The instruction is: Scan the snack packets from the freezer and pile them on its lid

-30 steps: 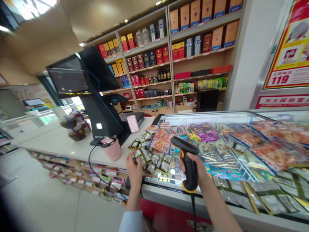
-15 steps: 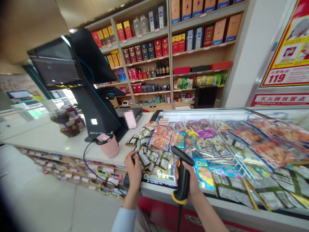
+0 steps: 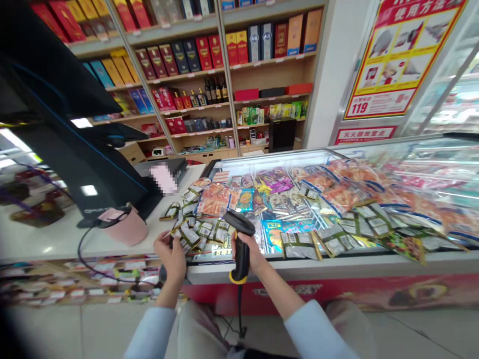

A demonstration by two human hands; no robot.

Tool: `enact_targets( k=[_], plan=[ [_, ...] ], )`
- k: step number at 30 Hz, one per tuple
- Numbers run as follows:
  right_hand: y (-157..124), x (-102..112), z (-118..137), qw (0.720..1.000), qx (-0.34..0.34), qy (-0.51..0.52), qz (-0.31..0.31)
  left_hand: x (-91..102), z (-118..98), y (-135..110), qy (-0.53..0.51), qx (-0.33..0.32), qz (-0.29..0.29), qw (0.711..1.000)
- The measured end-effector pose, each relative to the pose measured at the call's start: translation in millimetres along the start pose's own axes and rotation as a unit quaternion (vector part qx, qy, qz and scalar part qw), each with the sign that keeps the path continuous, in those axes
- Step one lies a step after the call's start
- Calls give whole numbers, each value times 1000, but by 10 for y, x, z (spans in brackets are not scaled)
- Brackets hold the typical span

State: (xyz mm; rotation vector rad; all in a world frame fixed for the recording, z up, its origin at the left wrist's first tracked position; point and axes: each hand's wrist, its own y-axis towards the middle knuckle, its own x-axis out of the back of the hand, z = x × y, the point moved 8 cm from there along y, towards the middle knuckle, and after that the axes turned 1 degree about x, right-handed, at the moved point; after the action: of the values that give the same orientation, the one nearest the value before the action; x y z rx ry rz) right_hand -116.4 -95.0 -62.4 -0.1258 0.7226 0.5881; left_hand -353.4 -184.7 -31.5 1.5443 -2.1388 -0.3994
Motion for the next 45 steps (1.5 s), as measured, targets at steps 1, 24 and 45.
enact_targets(
  k=[1,24,45],
  plan=[
    [-30,-20,13,1000,8,-3,9,10,-32,7,-3,-11,-3,1000],
    [-1364,1361,1742,923,277,-116,-241,-2363,-1896,-2140,144,-433,633,625],
    [-576,1257,1257,974,136,-76,-163,-2908,-1660,-1258,-76,-171,433,882]
  ],
)
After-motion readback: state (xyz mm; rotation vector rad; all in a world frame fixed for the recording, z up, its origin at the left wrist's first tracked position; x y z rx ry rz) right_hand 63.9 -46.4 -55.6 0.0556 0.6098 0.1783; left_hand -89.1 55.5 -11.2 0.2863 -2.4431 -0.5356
